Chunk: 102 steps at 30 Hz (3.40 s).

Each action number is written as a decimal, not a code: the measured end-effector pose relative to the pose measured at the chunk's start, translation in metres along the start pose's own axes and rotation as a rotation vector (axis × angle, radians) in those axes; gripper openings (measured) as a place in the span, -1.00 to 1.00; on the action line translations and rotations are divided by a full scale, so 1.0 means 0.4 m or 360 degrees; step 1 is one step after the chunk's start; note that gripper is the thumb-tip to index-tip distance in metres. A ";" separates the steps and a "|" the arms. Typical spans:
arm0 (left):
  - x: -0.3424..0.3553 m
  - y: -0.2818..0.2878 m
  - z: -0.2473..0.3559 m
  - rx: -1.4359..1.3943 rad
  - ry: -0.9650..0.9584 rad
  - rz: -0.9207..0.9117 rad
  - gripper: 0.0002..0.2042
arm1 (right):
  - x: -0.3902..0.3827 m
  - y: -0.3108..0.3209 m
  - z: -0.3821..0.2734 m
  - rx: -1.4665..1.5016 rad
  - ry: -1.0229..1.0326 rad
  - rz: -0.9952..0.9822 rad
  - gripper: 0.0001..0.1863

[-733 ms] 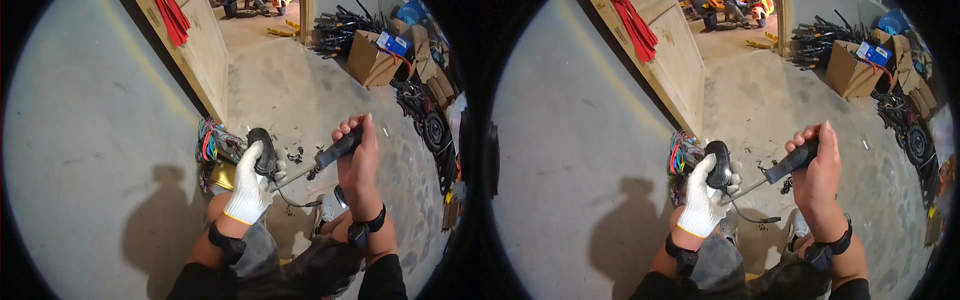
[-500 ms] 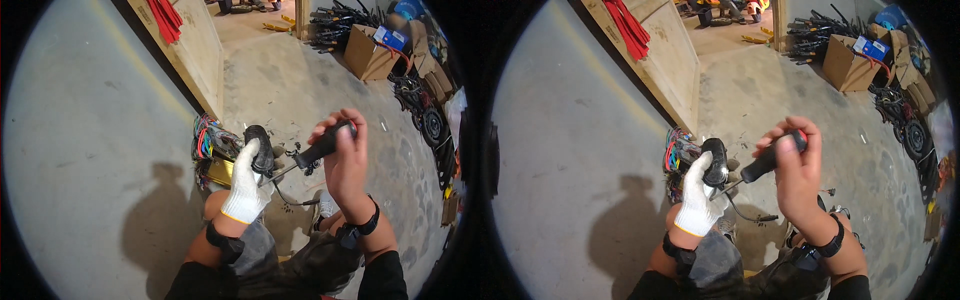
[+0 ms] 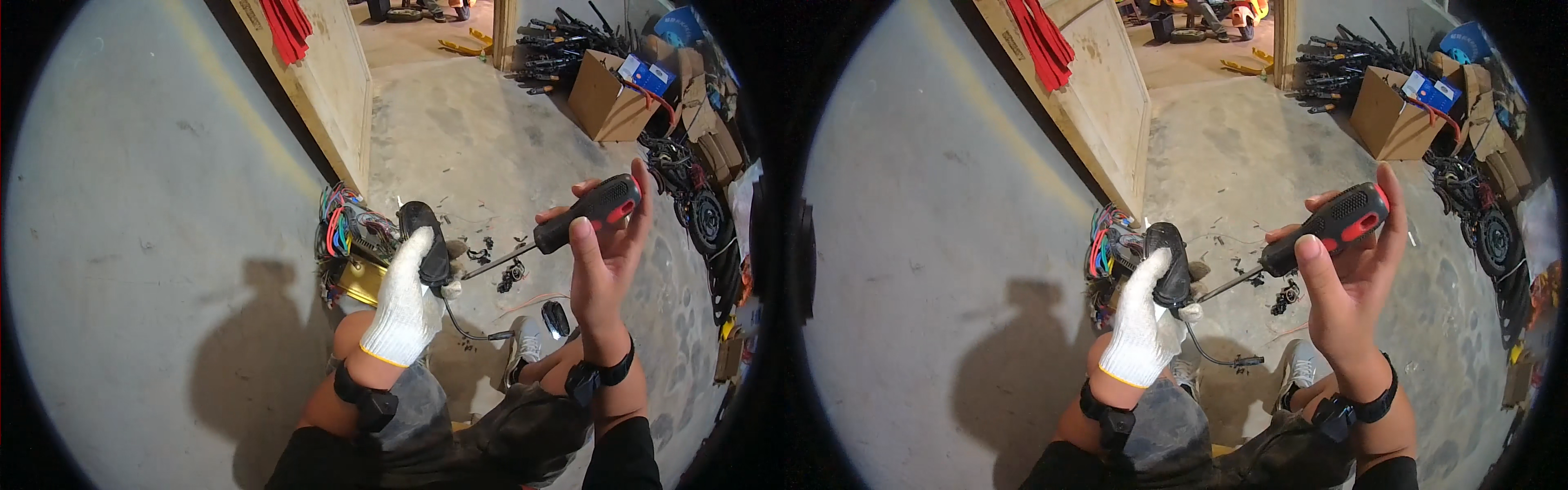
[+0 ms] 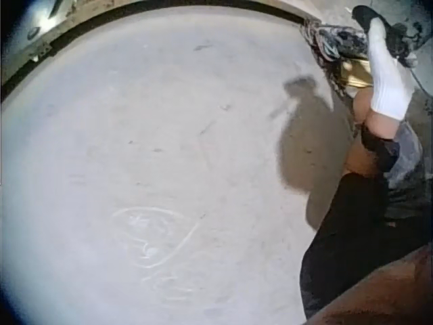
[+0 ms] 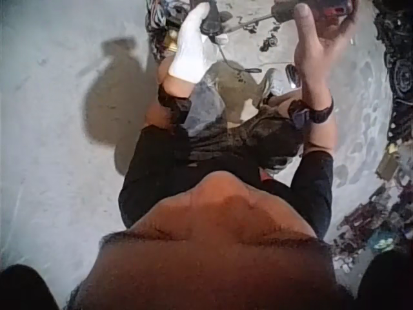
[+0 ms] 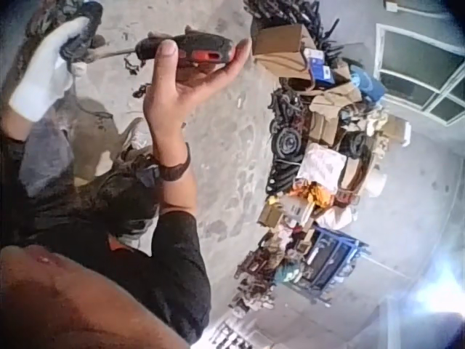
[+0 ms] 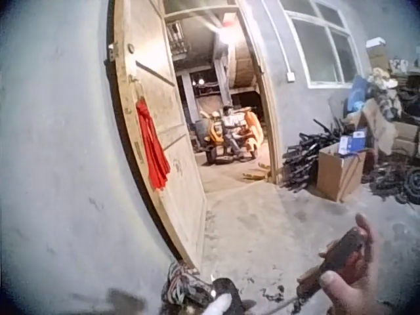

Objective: Disassembling and inspecting a motorcycle instrument cluster component using a screwdriver.

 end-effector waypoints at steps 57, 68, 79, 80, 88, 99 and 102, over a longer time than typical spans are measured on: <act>0.014 0.037 -0.027 0.0166 0.0116 0.0126 -0.69 | 0.006 -0.009 0.003 -0.0240 0.0304 -0.0609 -0.46; 0.014 0.040 -0.012 0.0165 0.0041 0.0205 -0.77 | 0.004 0.003 0.016 -0.0447 0.0315 -0.0554 -0.40; 0.021 0.061 -0.020 0.0150 0.0124 0.0131 -0.68 | 0.001 -0.007 0.012 -0.0586 0.0338 -0.0576 -0.34; 0.021 0.051 -0.023 0.0144 0.0123 0.0123 -0.68 | 0.007 -0.004 0.005 -0.0469 0.0292 -0.0496 -0.34; 0.024 0.057 -0.014 0.0127 0.0094 0.0120 -0.69 | -0.007 -0.017 0.029 -0.0314 0.0235 -0.0606 -0.37; 0.017 0.046 0.006 0.0150 0.0035 0.0186 -0.70 | 0.015 0.005 0.065 -0.0314 0.0030 -0.0512 -0.46; 0.020 0.059 -0.002 0.0181 0.0078 0.0203 -0.71 | 0.033 0.002 0.044 -0.0234 0.0015 -0.0358 -0.45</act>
Point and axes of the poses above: each hand's wrist, its own x-axis towards the middle knuckle, its own y-axis out of the back of the hand, z = x × y, the point moved 10 cm from there along x, towards the middle knuckle, and after that the axes turned 13 degrees about -y, right-handed, at the moved point
